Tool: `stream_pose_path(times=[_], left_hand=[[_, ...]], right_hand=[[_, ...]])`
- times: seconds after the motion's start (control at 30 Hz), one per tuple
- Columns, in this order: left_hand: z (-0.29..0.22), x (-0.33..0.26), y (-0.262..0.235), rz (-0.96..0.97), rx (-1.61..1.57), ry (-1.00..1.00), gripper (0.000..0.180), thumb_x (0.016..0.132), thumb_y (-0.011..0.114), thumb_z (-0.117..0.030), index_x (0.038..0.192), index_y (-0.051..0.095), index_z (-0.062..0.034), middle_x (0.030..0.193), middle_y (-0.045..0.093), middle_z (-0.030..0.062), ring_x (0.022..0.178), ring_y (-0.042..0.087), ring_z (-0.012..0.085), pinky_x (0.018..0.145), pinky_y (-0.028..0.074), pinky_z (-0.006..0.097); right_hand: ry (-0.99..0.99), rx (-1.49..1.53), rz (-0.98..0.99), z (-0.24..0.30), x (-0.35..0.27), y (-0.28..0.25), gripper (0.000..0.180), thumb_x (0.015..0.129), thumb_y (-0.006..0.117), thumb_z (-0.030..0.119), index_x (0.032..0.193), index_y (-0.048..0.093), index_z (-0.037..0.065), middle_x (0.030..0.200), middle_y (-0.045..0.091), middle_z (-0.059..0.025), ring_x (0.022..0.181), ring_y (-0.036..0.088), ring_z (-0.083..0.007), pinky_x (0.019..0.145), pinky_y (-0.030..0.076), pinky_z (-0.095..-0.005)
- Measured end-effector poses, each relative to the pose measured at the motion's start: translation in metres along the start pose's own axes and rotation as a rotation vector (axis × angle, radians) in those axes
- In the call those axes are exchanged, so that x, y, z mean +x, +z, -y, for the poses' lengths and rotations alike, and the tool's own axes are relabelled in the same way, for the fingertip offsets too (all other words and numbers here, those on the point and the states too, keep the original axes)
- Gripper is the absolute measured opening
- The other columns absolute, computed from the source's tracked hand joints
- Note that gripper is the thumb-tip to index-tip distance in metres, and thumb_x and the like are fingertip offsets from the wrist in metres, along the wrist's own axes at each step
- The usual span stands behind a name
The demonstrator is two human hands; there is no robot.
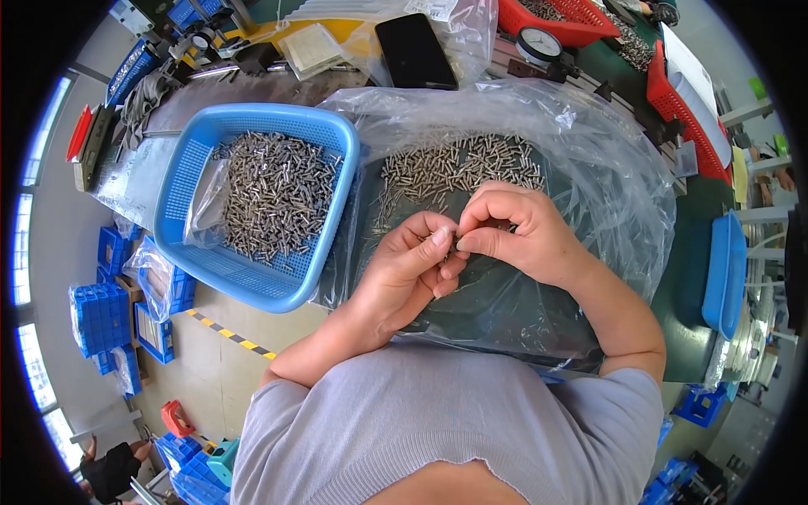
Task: Assembling small metal pins into a circular hardware component at an industrial workbench.
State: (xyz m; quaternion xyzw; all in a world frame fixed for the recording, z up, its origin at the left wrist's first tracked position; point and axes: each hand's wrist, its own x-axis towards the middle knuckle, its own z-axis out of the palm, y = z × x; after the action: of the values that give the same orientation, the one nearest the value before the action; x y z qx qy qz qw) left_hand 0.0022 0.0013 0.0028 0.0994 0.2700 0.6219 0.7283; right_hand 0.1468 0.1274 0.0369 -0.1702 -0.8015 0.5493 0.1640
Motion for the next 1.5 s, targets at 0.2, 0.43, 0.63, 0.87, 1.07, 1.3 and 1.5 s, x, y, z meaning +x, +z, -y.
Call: stream_pose_path(times=[0.2, 0.43, 0.63, 0.87, 1.07, 1.3, 1.5], left_hand=[[0.001, 0.001, -0.007, 0.086, 0.020, -0.039, 0.022, 0.092, 0.059, -0.027, 0.097, 0.055, -0.0062, 0.083, 0.055, 0.0029, 0.067, 0.045, 0.0094, 0.055, 0.036, 0.023], [0.002, 0.000, -0.002, 0.000, 0.014, -0.025, 0.024, 0.093, 0.056, -0.028, 0.100, 0.055, -0.0049, 0.085, 0.057, 0.0036, 0.069, 0.048, 0.0100, 0.058, 0.039, 0.024], [0.006, 0.001, -0.005, -0.004, 0.001, 0.089, 0.024, 0.095, 0.053, -0.026, 0.106, 0.056, -0.0058, 0.090, 0.057, 0.0059, 0.074, 0.050, 0.0125, 0.059, 0.040, 0.023], [0.004, 0.003, -0.007, 0.035, -0.033, 0.067, 0.020, 0.095, 0.052, -0.023, 0.104, 0.055, -0.0041, 0.095, 0.057, 0.0085, 0.077, 0.053, 0.0127, 0.062, 0.044, 0.026], [0.002, 0.004, -0.007, 0.047, -0.036, 0.051, 0.020, 0.095, 0.052, -0.022, 0.104, 0.054, -0.0042, 0.095, 0.057, 0.0083, 0.077, 0.053, 0.0125, 0.062, 0.044, 0.026], [0.004, 0.001, -0.004, 0.026, -0.015, 0.061, 0.021, 0.095, 0.052, -0.023, 0.106, 0.055, -0.0050, 0.094, 0.054, 0.0082, 0.074, 0.047, 0.0117, 0.059, 0.039, 0.023], [0.004, -0.001, -0.004, 0.016, -0.015, 0.044, 0.020, 0.093, 0.056, -0.023, 0.103, 0.054, -0.0058, 0.092, 0.054, 0.0070, 0.071, 0.047, 0.0104, 0.057, 0.038, 0.022]], right_hand=[[-0.126, -0.045, -0.018, -0.006, 0.005, 0.004, 0.019, 0.072, 0.075, 0.007, 0.082, 0.060, 0.005, 0.087, 0.055, -0.0027, 0.080, 0.054, -0.0140, 0.071, 0.044, -0.0270], [-0.212, -0.190, -0.093, -0.004, 0.002, 0.001, 0.016, 0.072, 0.074, 0.006, 0.082, 0.061, 0.005, 0.087, 0.055, -0.0038, 0.082, 0.055, -0.0179, 0.074, 0.044, -0.0287], [-0.192, -0.259, -0.130, -0.001, -0.002, -0.015, 0.012, 0.075, 0.070, 0.005, 0.085, 0.065, 0.005, 0.084, 0.059, -0.0060, 0.084, 0.058, -0.0193, 0.075, 0.046, -0.0300], [-0.221, -0.716, -0.093, -0.017, 0.002, -0.015, 0.017, 0.065, 0.073, 0.008, 0.079, 0.064, 0.009, 0.078, 0.056, -0.0041, 0.081, 0.055, -0.0243, 0.070, 0.046, -0.0368], [-0.305, -0.754, -0.094, -0.024, 0.006, -0.011, 0.015, 0.065, 0.072, 0.009, 0.074, 0.060, 0.008, 0.075, 0.053, -0.0040, 0.077, 0.054, -0.0240, 0.067, 0.046, -0.0363], [-0.349, -0.815, -0.100, -0.027, 0.008, -0.009, 0.016, 0.068, 0.071, 0.013, 0.073, 0.056, 0.007, 0.075, 0.054, -0.0055, 0.075, 0.054, -0.0264, 0.065, 0.046, -0.0379], [0.023, -0.098, -0.080, -0.004, 0.001, -0.009, 0.014, 0.083, 0.067, 0.014, 0.080, 0.059, 0.003, 0.076, 0.057, -0.0045, 0.071, 0.056, -0.0153, 0.065, 0.045, -0.0278]])
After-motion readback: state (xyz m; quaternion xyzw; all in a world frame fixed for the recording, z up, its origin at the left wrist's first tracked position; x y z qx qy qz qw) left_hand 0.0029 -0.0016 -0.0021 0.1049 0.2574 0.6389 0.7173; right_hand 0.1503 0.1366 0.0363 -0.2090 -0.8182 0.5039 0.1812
